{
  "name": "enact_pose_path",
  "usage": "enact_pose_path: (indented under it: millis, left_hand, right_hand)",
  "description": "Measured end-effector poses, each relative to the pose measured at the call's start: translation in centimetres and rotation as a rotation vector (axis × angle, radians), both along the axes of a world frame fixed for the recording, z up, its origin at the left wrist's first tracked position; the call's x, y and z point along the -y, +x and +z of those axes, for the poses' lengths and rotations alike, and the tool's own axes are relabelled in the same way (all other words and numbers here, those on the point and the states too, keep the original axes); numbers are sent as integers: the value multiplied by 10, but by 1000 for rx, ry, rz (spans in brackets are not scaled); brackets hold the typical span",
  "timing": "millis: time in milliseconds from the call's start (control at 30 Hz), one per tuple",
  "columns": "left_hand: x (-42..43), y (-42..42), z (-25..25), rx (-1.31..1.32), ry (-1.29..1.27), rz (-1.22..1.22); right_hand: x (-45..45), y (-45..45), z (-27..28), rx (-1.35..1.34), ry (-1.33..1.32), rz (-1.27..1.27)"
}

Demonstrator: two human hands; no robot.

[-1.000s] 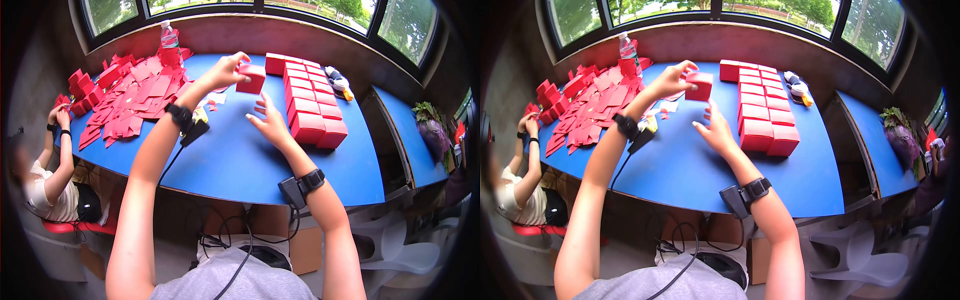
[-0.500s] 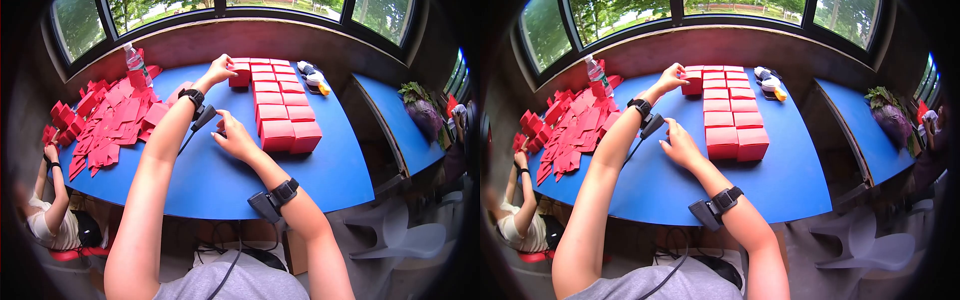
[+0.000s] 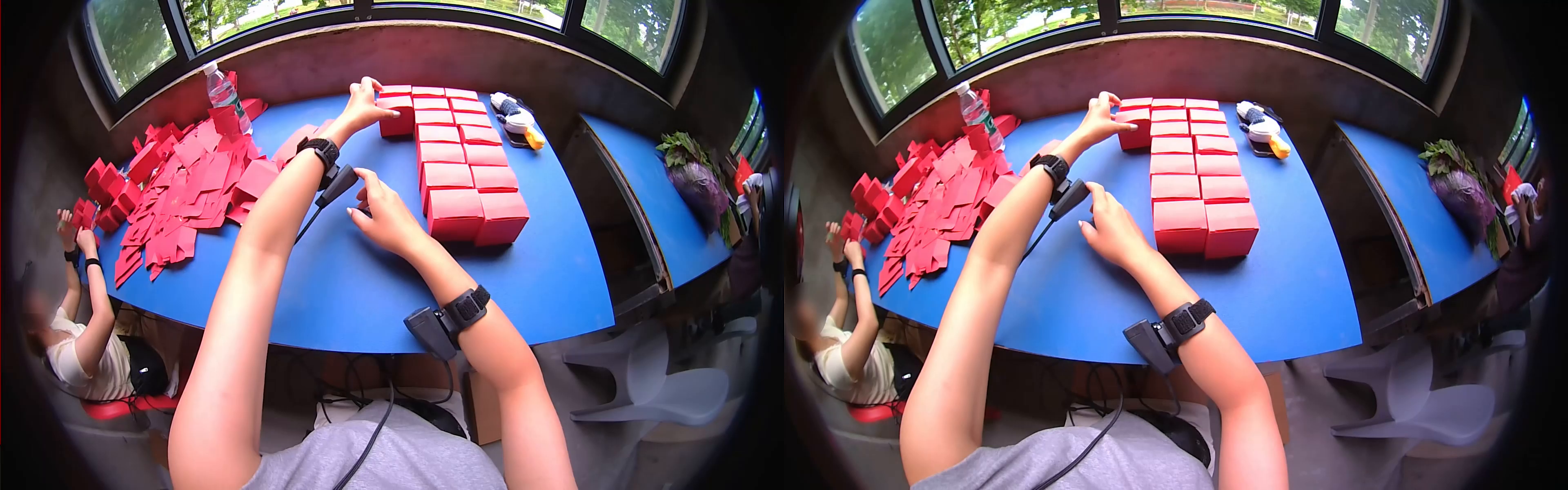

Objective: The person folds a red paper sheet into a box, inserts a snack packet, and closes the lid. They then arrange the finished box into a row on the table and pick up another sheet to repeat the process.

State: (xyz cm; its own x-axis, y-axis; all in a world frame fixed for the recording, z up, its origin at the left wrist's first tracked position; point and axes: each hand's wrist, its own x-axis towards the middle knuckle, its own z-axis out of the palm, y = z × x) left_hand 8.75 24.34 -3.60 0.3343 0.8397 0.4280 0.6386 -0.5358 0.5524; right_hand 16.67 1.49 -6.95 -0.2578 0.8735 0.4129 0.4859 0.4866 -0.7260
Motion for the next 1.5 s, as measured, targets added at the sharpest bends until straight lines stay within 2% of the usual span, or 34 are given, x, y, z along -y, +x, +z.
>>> enact_pose_path:
  millis: [33,100,167,233,300,367,467,567,633,667,767,800,967,1100,1167,1200,1300,1400,1433,1500]
  left_hand:
    - [-1,1,1,-27,46,30]
    - [-9,0,5,20,-52,78]
    - [-23,-1,20,391,-340,50]
    - [-27,-2,29,437,-421,84]
    - [-27,1,30,347,-416,45]
    - [-15,8,30,334,-400,-104]
    - [-24,20,22,260,-401,-129]
    - [-45,29,6,193,-358,-134]
    - [-33,35,9,-68,-240,-99]
    - [-43,38,-1,-43,-187,-79]
    - [-44,33,8,26,-364,-82]
    - [-58,25,9,-36,-411,-179]
    - [-37,7,13,-116,-285,-167]
    - [-34,-3,19,67,-57,-60]
    - [-12,-27,47,2,-57,-164]
    - [3,-43,62,-133,14,-207]
    - [49,-95,98,-503,-283,-180]
    - [86,-151,103,-918,-489,14]
    - [96,-166,101,-1033,-487,111]
    - [91,-205,82,-1086,-494,206]
  right_hand:
    - [0,0,1,6,-1,7]
    - [1,2,3,2,-10,-6]
    - [3,3,6,-22,-24,-9]
    - [1,2,7,-55,-29,-23]
    - [-1,2,1,26,38,0]
    - [0,1,3,2,60,61]
    - [1,2,3,96,190,50]
    - [1,4,2,134,182,51]
    - [1,3,2,149,190,45]
    - [1,3,1,167,203,41]
    - [0,5,0,192,213,42]
    - [1,5,1,186,208,39]
    - [7,4,11,224,171,39]
    - [6,8,12,263,108,18]
    - [4,9,6,230,223,-7]
    - [3,9,7,241,215,2]
    - [1,8,5,247,221,21]
    - [1,9,6,246,222,35]
    - [1,9,6,246,225,41]
    - [2,10,8,237,214,47]
